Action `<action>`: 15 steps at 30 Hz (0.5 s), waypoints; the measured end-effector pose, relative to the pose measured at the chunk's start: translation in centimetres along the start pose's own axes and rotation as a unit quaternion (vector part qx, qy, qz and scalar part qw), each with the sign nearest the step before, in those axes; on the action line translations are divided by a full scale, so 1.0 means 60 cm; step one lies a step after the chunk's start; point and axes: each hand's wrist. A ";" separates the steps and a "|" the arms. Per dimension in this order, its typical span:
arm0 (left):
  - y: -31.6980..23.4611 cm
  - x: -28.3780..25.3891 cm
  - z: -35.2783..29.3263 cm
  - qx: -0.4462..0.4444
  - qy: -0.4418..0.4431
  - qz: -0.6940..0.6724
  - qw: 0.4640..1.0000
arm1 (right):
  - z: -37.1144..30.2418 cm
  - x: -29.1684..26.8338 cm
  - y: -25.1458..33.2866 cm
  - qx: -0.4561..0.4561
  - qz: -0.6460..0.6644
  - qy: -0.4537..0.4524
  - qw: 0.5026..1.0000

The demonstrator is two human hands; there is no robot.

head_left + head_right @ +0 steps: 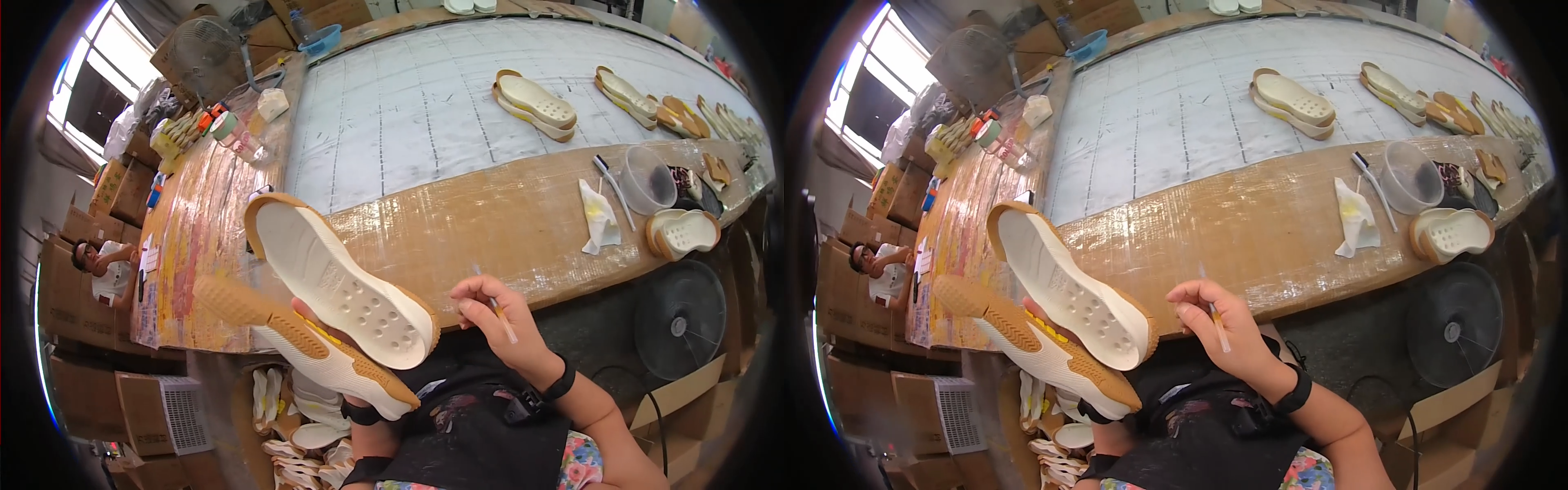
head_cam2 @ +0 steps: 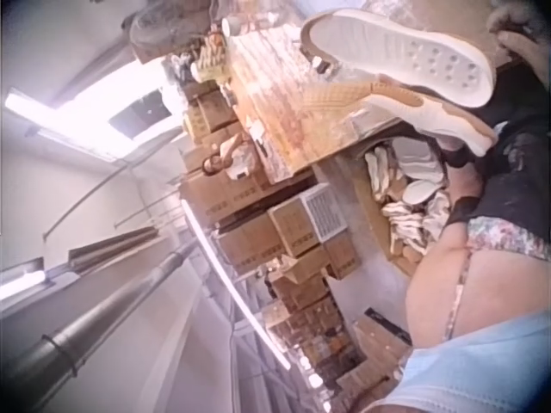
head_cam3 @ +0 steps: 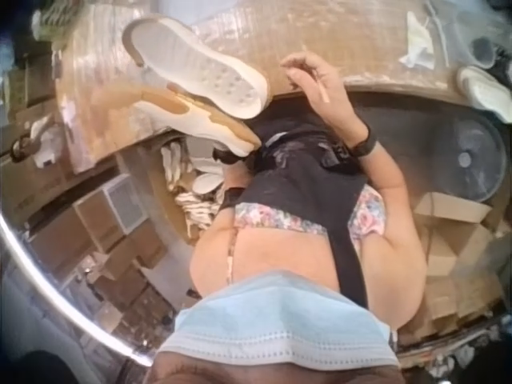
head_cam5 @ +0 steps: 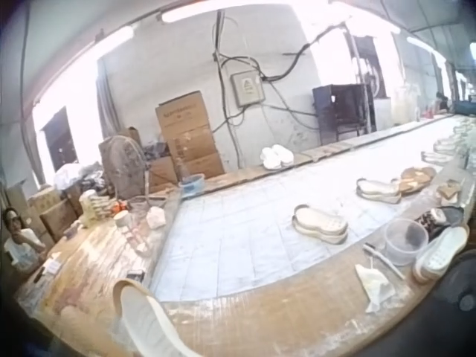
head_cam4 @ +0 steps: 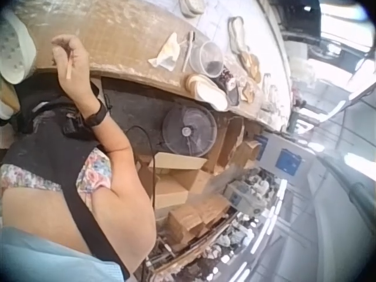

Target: Inspecting shoe soles on a conveyor belt, matching pairs, marking them with a pen, and cleaning edges.

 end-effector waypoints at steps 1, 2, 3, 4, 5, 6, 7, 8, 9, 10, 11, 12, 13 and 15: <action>0.004 -0.016 0.006 -0.094 0.137 -0.053 0.985 | -0.001 -0.003 -0.006 0.023 0.041 -0.001 0.999; 0.009 -0.016 0.004 -0.096 0.135 -0.057 0.985 | -0.002 -0.004 -0.009 0.047 0.083 0.000 0.995; 0.015 -0.016 0.003 -0.094 0.131 -0.046 0.986 | -0.003 -0.004 -0.009 0.049 0.080 -0.003 0.996; 0.020 -0.015 0.002 -0.092 0.127 -0.035 0.987 | -0.004 -0.004 -0.008 0.063 0.078 -0.015 0.995; 0.025 -0.015 0.002 -0.089 0.123 -0.023 0.988 | -0.004 -0.005 -0.007 0.076 0.076 -0.027 0.994; 0.031 -0.013 0.003 -0.087 0.119 -0.011 0.989 | -0.005 -0.006 -0.005 0.078 0.073 -0.031 0.994; 0.031 0.007 0.025 -0.074 0.117 0.008 0.990 | -0.007 0.005 0.004 0.069 0.053 -0.032 0.996; 0.051 0.012 0.056 -0.076 0.112 0.018 0.991 | -0.007 0.003 0.002 0.064 0.025 -0.050 0.996; 0.056 0.001 0.028 -0.079 0.107 0.030 0.991 | -0.007 -0.003 -0.001 0.068 0.022 -0.058 0.996; 0.043 -0.003 -0.002 -0.073 0.104 0.046 0.991 | -0.007 -0.002 0.001 0.049 0.018 -0.062 0.997; 0.030 -0.011 -0.033 -0.069 0.102 0.061 0.990 | -0.007 -0.002 0.001 0.030 0.012 -0.070 0.997; 0.022 -0.013 -0.044 -0.065 0.101 0.076 0.990 | -0.006 -0.001 -0.003 0.030 0.012 -0.071 0.997; 0.020 -0.015 -0.056 -0.061 0.099 0.091 0.989 | -0.005 -0.001 -0.008 0.007 -0.013 -0.083 0.996; 0.030 -0.002 -0.042 -0.048 0.093 0.124 0.987 | -0.006 0.003 -0.010 -0.015 -0.036 -0.093 0.995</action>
Point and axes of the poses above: each hand's wrist, its own z-axis towards the middle knuckle, its own x-axis out of the palm, y = z × x, and after that the axes turned 15 degrees about -z, right-handed
